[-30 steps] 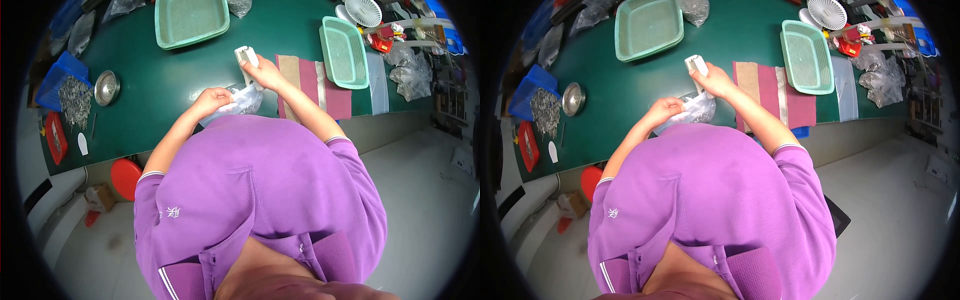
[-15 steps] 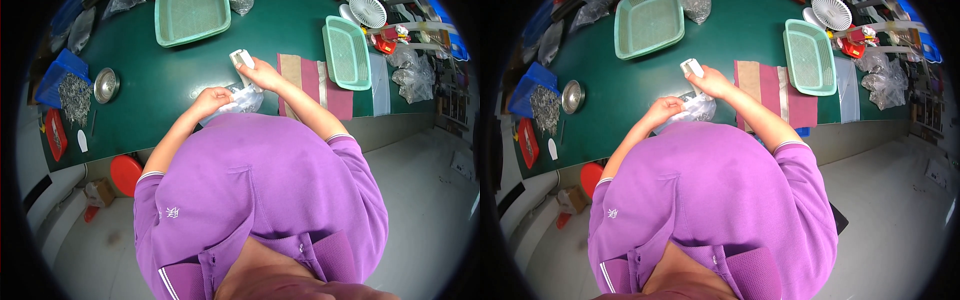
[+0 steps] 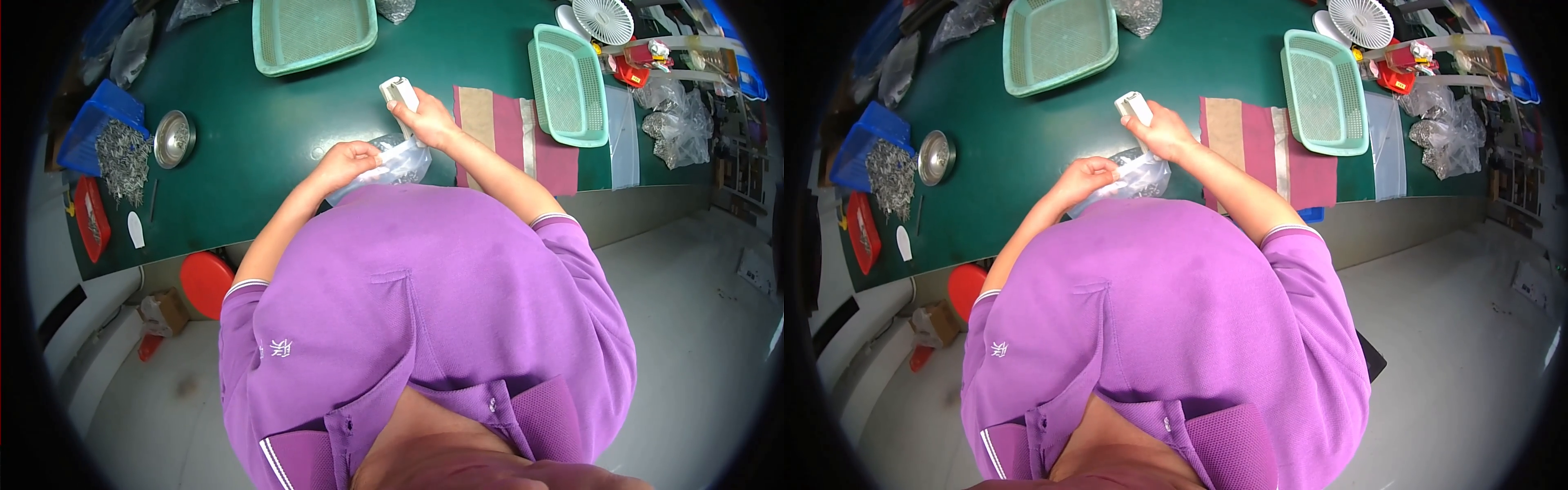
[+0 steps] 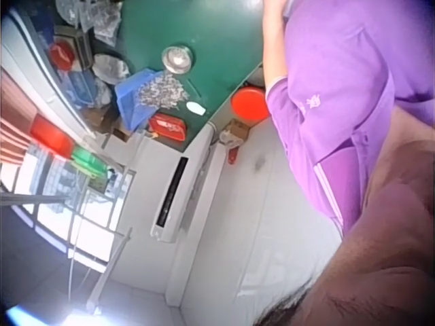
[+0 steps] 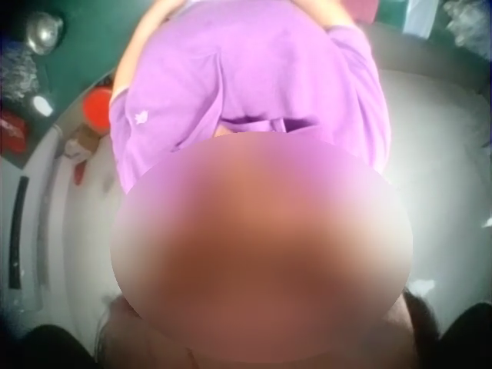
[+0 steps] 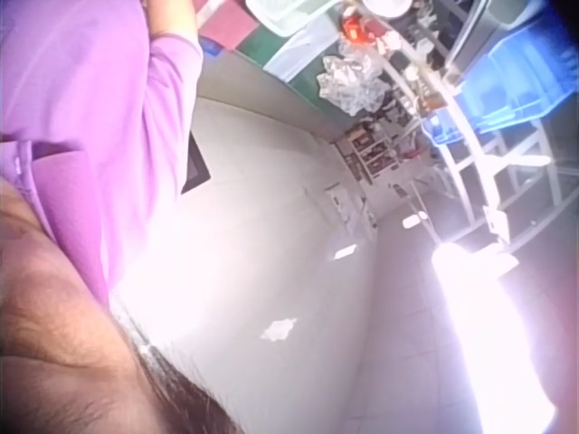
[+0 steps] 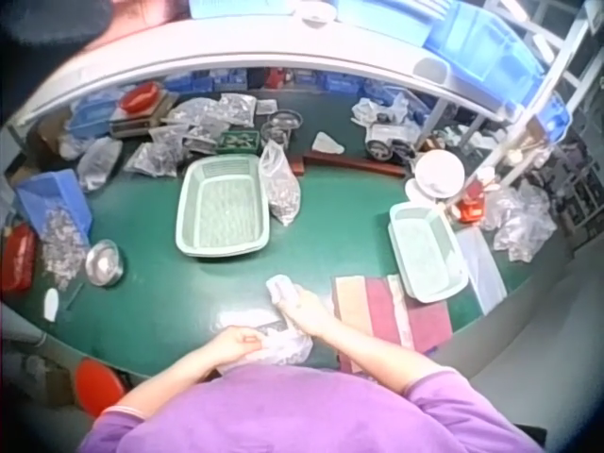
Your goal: The recorder is sorting small metal parts into plastic bags and labeling them with a pen.
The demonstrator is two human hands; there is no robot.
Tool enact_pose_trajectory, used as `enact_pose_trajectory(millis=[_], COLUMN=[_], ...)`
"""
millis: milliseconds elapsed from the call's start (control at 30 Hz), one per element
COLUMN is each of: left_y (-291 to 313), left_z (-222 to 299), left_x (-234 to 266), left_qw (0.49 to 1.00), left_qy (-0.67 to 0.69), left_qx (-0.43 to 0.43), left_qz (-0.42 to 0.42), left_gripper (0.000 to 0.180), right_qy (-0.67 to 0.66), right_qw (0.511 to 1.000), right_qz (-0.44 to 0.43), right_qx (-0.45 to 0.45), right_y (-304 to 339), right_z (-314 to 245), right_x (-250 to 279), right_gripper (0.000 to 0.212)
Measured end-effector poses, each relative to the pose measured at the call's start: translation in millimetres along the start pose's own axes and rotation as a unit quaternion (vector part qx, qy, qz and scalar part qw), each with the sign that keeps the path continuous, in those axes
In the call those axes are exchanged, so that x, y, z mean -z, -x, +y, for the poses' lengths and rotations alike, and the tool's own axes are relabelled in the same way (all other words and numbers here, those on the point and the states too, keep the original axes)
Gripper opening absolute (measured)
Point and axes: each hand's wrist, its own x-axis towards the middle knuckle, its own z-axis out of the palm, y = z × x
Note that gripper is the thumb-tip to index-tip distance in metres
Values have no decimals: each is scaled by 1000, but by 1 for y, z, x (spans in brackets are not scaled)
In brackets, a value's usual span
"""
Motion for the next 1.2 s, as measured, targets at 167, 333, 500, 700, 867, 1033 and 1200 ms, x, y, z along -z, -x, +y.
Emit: enact_pose_trajectory(millis=[167, 333, 500, 700, 867, 1033, 1200], left_y=[3, 3, 4, 1, -1, -4, 2], left_z=[4, 4, 10, 4, 1, -3, -5], left_x=[-3, -3, -5, -5, -3, -1, 5], left_qw=[1000, 999, 997, 995, 993, 992, 996], left_qy=[-8, -44, -77, -91, -108, -115, -87], left_qx=[-17, -8, -2, 0, -1, -14, -15], left_qz=[6, 12, 25, 48, 55, 45, 35], left_gripper=[14, 15, 18, 16, 21, 21, 21], right_qy=[19, 47, 86, 86, 66, 49, 37], right_qw=[999, 998, 995, 995, 996, 997, 999], right_qz=[-18, -27, -28, -31, -37, -28, -6], right_qx=[-32, -19, -36, -32, -43, -48, -37], right_y=[-1, 11, 10, 10, 9, 6, 1], right_z=[-7, -26, -32, -36, -31, -30, -24], right_x=[2, -12, -16, -23, -27, -30, -40], right_gripper=[63, 67, 66, 65, 65, 63, 63])
